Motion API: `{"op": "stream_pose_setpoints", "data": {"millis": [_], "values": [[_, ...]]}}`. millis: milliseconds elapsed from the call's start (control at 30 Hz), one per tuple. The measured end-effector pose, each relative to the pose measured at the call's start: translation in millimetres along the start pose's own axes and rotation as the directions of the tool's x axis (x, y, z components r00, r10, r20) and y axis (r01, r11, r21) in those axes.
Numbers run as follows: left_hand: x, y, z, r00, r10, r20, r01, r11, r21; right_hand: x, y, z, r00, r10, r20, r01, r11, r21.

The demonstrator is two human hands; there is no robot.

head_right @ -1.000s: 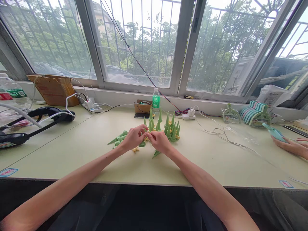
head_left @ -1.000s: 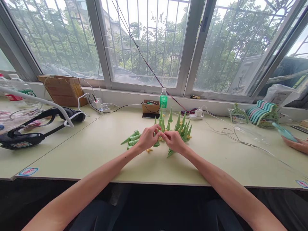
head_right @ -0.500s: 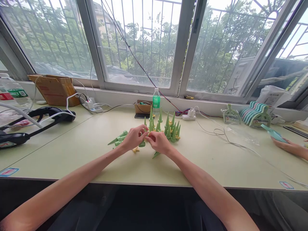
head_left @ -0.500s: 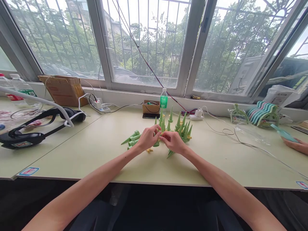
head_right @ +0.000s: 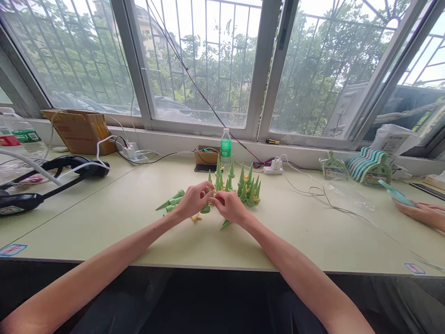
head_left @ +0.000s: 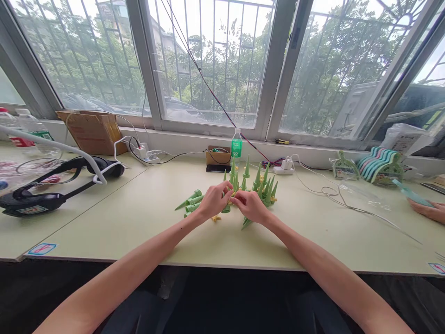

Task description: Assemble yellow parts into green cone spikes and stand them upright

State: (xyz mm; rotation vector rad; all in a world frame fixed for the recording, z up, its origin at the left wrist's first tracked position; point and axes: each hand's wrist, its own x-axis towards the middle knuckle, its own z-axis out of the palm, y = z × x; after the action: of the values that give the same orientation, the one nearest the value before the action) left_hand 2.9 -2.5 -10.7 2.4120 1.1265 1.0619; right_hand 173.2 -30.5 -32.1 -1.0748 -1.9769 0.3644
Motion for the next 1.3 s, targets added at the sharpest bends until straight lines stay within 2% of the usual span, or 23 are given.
{"op": "stream_pose_setpoints", "data": {"millis": [367, 633, 967, 1300], "values": [[0.5, 1.6, -1.5, 1.0, -0.021, 0.002, 0.021, 1.0, -0.015, 0.1, -1.7, -1.3, 0.999, 0.038, -0.015, -0.038, 0.999, -0.034], [0.8, 2.1, -1.2, 0.999, -0.031, -0.014, 0.031, 1.0, -0.001, -2.3, -3.2, -0.6, 0.997, -0.013, 0.074, 0.012, 1.0, 0.014], [0.0, 1.6, 0.3, 1.0, -0.021, -0.003, 0.021, 0.999, -0.035, -0.9, -1.7, 0.0, 0.999, 0.016, 0.049, -0.016, 1.0, 0.0], [0.8, 2.0, -1.8, 0.999, -0.033, -0.036, 0.032, 0.999, -0.043, -2.7, -5.5, -2.1, 0.996, 0.001, 0.094, -0.004, 1.0, 0.031]]}}
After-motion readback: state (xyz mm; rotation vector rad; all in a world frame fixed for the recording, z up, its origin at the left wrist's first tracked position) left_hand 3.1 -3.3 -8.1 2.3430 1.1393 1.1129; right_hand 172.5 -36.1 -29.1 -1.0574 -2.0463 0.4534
